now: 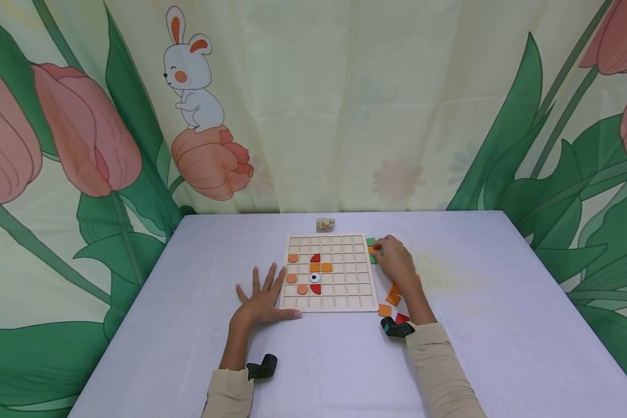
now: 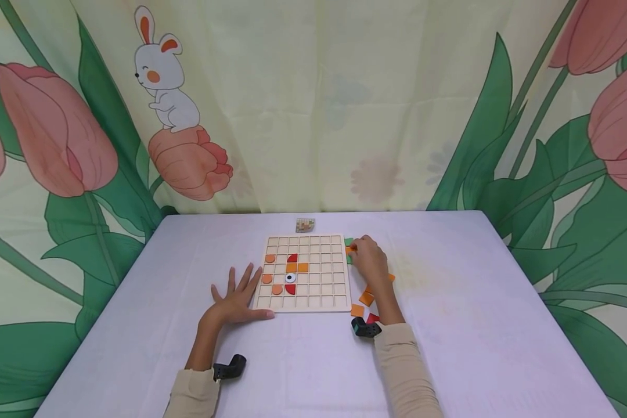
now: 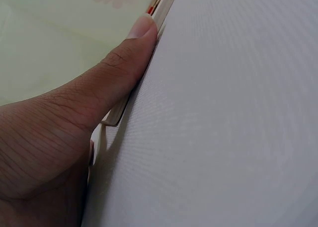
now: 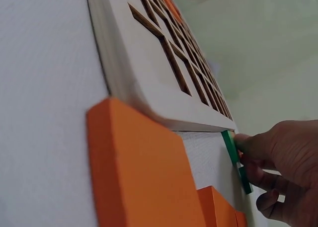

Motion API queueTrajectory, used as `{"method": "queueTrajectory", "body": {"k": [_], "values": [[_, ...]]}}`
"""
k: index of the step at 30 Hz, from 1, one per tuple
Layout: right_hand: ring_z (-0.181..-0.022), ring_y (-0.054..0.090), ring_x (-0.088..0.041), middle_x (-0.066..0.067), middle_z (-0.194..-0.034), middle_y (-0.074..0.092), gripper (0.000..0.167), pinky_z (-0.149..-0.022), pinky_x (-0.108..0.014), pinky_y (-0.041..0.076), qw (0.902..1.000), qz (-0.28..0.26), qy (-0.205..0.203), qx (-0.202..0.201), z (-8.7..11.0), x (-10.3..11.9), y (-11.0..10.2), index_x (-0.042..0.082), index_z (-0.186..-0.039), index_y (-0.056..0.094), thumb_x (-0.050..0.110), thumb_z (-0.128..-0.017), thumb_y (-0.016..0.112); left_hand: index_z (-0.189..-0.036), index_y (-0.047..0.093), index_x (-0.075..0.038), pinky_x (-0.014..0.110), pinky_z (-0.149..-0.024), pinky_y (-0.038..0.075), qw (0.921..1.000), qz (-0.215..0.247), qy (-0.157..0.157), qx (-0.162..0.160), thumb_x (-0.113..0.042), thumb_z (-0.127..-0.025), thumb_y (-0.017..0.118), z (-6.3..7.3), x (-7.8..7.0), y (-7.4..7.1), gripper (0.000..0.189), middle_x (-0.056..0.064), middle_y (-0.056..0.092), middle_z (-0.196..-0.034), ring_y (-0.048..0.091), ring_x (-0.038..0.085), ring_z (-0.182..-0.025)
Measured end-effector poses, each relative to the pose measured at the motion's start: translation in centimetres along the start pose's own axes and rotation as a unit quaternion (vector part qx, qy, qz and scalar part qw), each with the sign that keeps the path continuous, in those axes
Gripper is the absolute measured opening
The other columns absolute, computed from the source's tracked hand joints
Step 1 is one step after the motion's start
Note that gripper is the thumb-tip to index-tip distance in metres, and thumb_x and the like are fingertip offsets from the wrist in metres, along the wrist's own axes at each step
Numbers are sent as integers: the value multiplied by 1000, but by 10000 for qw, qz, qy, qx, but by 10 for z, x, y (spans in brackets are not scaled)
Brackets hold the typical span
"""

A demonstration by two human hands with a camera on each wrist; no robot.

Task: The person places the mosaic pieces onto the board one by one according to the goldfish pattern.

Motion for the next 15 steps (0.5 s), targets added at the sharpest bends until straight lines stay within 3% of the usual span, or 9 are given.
{"method": "queueTrajectory", "body": {"k": [15], "values": [[-95,60,-27,-15,-108,62,25,-84,-42,54,9999,81,-36,66,5,-1,-7,0,-112,69,17,-93,67,-158,11,-26,81,-102,-9,10000,14,-42,24,-70,-69,73,0,0,1,118,7,-3,-167,-19,44,-148]]}}
Point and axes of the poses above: each hand's wrist, its own z-axis away from the middle knuckle, its own y-axis out of the palm, x = y × z, the point moved 7 cm from there along -z, towards the middle knuckle
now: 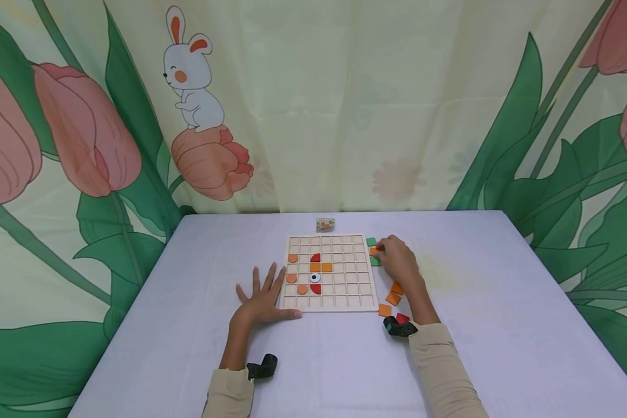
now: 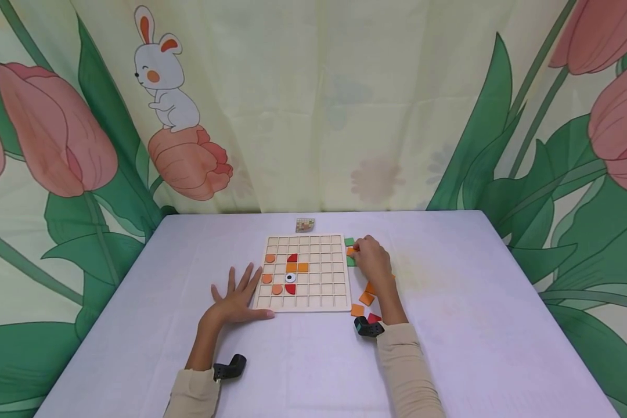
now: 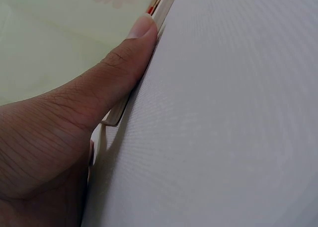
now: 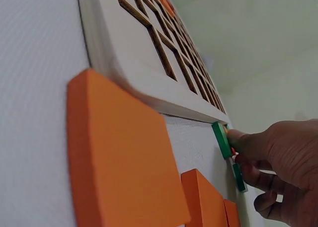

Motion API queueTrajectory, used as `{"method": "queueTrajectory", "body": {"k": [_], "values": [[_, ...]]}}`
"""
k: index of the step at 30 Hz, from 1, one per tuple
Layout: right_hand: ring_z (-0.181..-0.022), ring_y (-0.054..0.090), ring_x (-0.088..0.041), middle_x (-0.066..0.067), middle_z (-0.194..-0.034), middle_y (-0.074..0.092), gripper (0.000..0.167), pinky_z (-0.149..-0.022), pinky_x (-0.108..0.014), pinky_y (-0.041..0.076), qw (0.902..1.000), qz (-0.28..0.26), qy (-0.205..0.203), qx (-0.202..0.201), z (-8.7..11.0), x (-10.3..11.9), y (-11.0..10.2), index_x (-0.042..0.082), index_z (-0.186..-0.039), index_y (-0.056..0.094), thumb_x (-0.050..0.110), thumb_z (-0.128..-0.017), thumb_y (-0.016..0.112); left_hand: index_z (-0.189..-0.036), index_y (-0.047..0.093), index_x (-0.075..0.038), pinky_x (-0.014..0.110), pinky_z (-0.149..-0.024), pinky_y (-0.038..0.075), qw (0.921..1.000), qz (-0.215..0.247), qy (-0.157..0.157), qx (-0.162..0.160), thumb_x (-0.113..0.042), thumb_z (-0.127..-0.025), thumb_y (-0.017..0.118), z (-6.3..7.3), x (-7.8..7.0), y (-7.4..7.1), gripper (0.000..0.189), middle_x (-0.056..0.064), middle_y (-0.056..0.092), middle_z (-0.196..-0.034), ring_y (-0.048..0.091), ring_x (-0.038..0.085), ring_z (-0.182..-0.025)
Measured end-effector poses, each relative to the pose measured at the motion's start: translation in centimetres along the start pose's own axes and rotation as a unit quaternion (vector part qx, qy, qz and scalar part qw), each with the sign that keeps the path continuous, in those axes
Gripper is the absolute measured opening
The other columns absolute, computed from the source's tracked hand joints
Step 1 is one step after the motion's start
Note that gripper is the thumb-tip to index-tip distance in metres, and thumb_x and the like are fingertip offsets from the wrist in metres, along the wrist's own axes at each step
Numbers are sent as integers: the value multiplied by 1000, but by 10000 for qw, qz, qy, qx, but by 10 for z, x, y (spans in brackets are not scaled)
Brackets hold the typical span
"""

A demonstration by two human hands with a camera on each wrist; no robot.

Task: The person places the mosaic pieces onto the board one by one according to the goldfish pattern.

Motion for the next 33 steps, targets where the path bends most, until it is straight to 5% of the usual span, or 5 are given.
{"method": "queueTrajectory", "body": {"k": [33], "values": [[-98,57,-28,-16,-112,61,28,-92,-44,52,9996,-78,-121,249,-2,2,2,1,-114,69,18,-92,69,-159,11,-24,81,-102,-9,10000,-6,-21,50,-70,-70,72,2,0,-3,117,7,-4,-167,-18,45,-148]]}}
Point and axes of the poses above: each hand's wrist, its own z-axis away from the middle knuckle, its own y-axis out of the palm, x = y × z, the point moved 7 cm from there along -z, towards the middle knuckle
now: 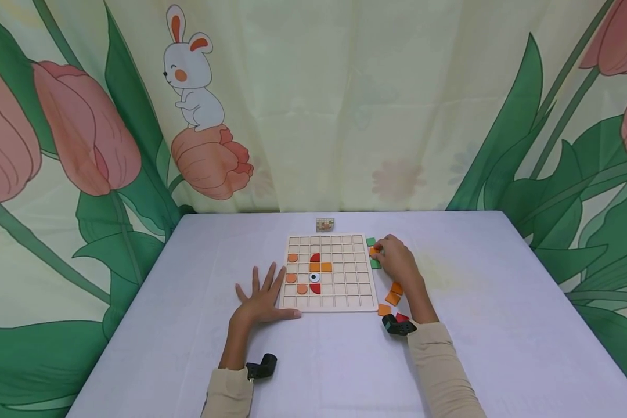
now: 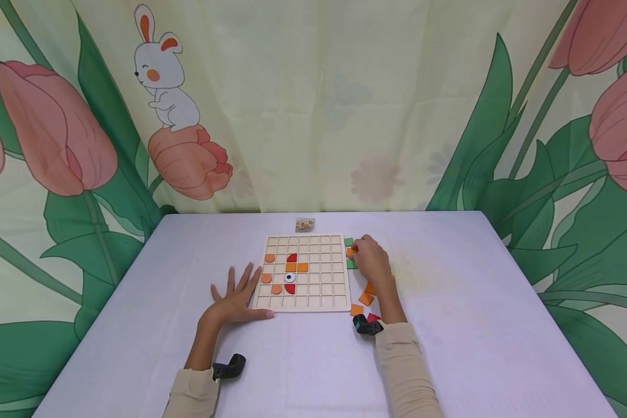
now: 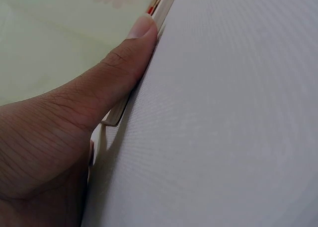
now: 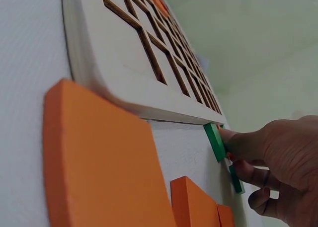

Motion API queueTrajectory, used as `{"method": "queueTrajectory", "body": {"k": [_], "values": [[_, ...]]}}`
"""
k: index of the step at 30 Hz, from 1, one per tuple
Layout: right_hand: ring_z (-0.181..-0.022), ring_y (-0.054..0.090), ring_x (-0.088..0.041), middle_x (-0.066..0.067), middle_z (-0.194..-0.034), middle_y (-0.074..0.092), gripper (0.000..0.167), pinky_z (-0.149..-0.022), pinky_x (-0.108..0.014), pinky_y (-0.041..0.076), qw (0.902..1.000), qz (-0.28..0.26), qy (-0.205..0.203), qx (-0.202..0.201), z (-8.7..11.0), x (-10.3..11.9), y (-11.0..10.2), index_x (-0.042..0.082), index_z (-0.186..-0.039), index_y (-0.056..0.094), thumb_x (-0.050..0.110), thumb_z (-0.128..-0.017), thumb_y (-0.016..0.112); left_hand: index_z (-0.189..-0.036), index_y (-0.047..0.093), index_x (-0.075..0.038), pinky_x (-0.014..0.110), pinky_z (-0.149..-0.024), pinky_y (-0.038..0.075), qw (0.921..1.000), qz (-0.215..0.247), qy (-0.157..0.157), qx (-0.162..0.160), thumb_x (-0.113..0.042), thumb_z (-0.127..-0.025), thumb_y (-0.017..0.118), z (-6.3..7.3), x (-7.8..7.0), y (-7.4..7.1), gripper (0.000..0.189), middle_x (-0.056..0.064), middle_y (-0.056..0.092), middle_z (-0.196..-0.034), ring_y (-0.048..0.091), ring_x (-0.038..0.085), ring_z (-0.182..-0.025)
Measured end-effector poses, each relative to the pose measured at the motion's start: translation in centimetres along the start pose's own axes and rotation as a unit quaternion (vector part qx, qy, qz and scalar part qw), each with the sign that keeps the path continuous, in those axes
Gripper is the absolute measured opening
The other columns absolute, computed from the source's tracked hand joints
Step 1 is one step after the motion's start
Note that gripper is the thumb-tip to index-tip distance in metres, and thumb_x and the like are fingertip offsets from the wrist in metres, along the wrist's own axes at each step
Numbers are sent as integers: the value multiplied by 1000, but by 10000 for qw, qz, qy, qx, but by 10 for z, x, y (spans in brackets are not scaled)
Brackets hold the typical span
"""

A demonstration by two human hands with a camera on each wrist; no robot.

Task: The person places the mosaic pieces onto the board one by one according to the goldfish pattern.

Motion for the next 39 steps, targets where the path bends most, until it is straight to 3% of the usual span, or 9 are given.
{"method": "queueTrajectory", "body": {"k": [15,21,25,34,39], "values": [[-92,56,-26,-14,-116,57,26,-82,-38,52,9993,352,-13,141,0,-3,2,1,-113,65,19,-94,66,-159,11,-26,81,-102,-9,10000,-1,29,10,-71,-69,72,-2,-1,3,117,6,-4,-167,-19,44,-148],[-97,56,-26,-13,-120,55,29,-89,-40,52,9995,250,-168,-1,2,-5,2,2,-116,63,22,-95,65,-158,11,-26,80,-103,-9,10000,5,-11,-17,-70,-69,72,-2,0,3,117,5,-4,-167,-19,44,-148],[-97,55,-25,-11,-119,56,30,-88,-39,52,9988,138,-458,47,4,3,2,3,-117,63,24,-96,64,-159,10,-26,80,-103,-9,10000,-10,-15,-16,-70,-69,72,-3,2,3,117,5,-4,-167,-19,44,-148],[-77,50,-17,-8,-106,59,24,-69,-27,45,9885,-383,-1445,221,15,36,5,4,-108,66,22,-93,68,-159,11,-25,81,-102,-8,10000,2,-2,-30,-71,-69,72,-3,2,3,117,6,-4,-167,-19,44,-148],[-74,49,-15,-5,-105,59,22,-65,-24,44,9833,-618,-1624,547,22,49,14,6,-105,65,23,-91,69,-159,12,-25,80,-102,-9,10000,18,3,-14,-70,-69,72,-3,0,2,117,6,-4,-167,-19,44,-148]]}}
Point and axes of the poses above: each hand's wrist, its own z-axis away from the middle knuckle, its own y-axis out of the palm, x = y × z, the point moved 7 cm from there along -z, towards the middle knuckle
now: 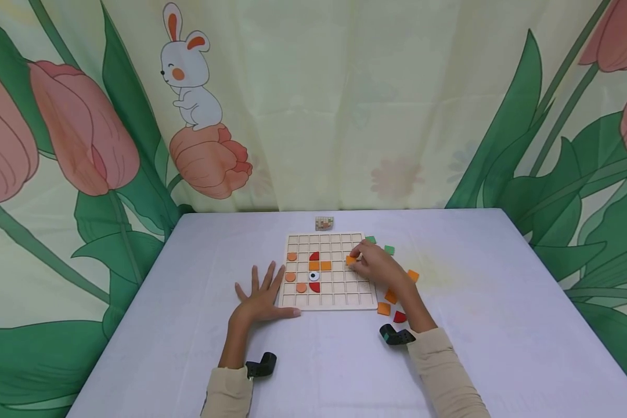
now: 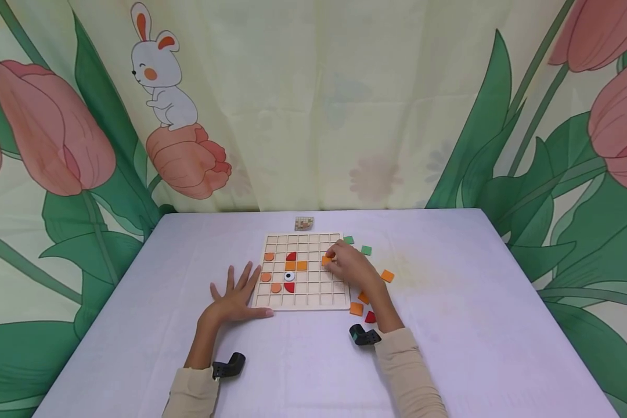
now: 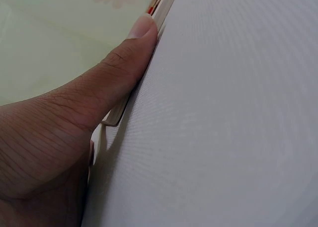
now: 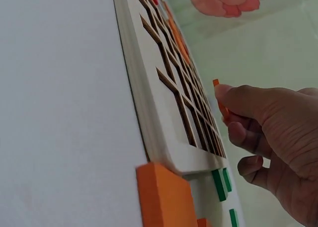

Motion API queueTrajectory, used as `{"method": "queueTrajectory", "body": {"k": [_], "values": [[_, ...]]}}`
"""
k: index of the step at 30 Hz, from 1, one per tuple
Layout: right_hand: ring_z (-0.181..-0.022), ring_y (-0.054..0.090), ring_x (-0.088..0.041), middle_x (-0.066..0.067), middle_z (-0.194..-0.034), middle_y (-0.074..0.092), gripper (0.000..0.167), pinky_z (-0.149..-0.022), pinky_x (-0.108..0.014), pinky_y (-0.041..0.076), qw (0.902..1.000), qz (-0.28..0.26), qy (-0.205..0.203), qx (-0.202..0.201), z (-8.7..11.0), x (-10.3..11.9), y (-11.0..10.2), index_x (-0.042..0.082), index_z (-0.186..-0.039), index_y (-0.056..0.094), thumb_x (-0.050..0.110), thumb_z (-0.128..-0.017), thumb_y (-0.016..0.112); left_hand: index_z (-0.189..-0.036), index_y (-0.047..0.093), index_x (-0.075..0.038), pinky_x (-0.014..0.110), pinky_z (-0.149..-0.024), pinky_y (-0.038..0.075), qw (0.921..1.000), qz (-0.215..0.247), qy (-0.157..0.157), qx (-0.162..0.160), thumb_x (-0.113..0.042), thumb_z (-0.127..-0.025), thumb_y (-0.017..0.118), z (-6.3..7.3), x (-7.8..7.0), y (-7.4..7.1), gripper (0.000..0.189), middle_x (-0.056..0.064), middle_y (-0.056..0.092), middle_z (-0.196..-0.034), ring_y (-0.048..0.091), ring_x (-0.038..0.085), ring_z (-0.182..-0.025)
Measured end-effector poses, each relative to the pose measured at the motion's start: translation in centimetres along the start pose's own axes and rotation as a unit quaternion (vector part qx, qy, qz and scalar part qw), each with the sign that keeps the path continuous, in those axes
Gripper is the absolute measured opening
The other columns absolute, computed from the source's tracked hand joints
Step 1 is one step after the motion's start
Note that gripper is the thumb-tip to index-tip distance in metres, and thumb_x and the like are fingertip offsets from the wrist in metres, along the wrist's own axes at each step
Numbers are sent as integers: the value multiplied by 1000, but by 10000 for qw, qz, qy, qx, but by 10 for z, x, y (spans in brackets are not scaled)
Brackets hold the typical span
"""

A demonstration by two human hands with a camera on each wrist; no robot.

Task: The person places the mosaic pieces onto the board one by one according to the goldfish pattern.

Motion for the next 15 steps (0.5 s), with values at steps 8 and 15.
{"method": "queueTrajectory", "body": {"k": [8,15], "values": [[-76,51,-12,-2,-102,59,24,-68,-24,46,9987,184,-249,394,0,21,20,8,-106,66,26,-90,71,-158,12,-25,81,-102,-9,10000,21,1,-8,-70,-69,73,0,0,1,117,6,-4,-167,-19,45,-148],[-79,52,-11,0,-102,60,26,-74,-25,49,9971,366,-458,484,-3,34,32,9,-105,68,28,-89,73,-159,11,-25,81,-102,-8,10000,-54,-2,39,-70,-70,71,-1,0,0,116,7,-4,-167,-19,45,-147]]}}
Point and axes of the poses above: each hand's wrist, its own z-axis away from the middle knuckle, its own y-axis out of the palm, x = y × z, the point moved 7 cm from there along -z, towards the middle knuckle
